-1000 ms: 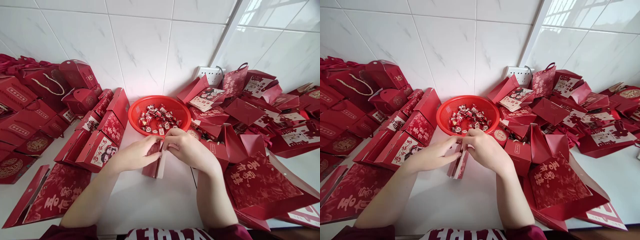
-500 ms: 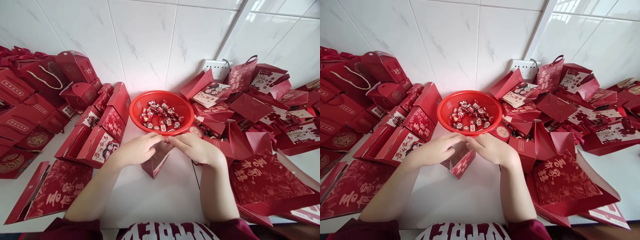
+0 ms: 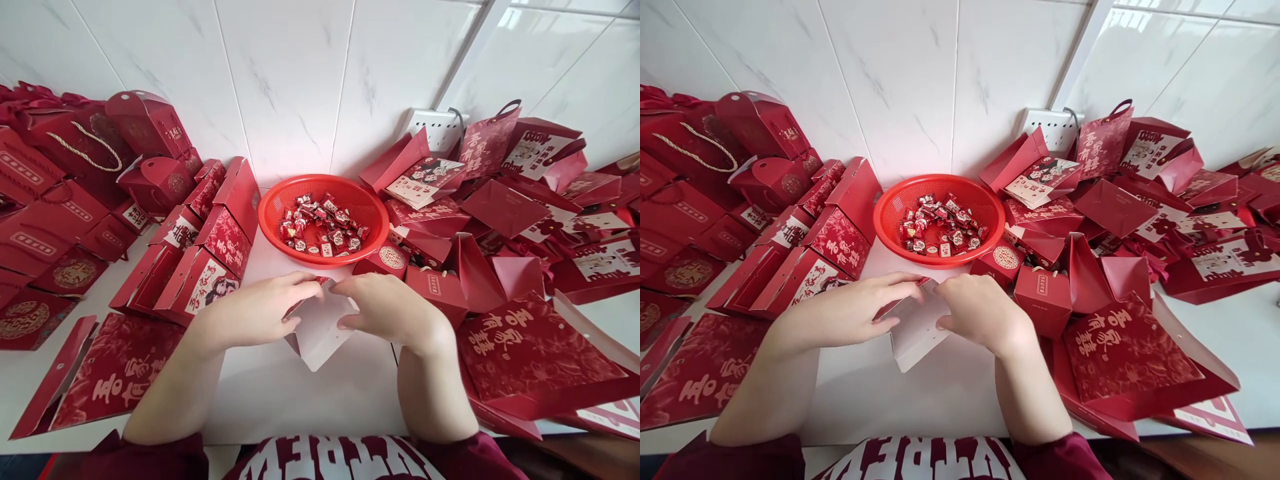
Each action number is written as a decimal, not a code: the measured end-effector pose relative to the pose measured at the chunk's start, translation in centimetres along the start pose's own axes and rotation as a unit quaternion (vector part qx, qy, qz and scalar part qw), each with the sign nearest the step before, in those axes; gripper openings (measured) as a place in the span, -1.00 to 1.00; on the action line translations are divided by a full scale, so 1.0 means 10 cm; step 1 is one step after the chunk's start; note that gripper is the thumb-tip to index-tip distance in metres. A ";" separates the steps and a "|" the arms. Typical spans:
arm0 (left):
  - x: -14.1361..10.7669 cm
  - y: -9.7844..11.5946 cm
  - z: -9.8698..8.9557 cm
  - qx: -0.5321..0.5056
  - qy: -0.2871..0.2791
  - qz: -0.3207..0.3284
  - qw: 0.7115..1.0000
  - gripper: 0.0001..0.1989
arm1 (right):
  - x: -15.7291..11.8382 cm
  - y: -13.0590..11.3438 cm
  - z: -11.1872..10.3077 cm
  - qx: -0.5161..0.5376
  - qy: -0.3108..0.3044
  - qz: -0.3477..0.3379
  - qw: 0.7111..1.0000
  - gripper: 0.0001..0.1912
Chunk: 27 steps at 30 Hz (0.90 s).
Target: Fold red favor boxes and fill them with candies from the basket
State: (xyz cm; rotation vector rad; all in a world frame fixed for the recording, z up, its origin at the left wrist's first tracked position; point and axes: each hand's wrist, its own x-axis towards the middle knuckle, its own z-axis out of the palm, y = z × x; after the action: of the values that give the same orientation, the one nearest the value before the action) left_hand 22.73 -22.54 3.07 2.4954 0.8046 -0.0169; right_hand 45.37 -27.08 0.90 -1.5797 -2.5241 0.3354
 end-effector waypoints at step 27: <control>-0.07 -0.04 -0.15 0.019 0.007 -0.069 0.997 -0.25 | 0.10 -0.19 -0.11 0.000 -0.010 0.060 0.998 -0.76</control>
State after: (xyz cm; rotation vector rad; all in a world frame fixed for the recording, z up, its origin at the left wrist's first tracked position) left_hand 21.68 -21.93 4.32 2.4726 0.9885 -0.0638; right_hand 43.59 -26.88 2.42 -1.7398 -2.4501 0.3677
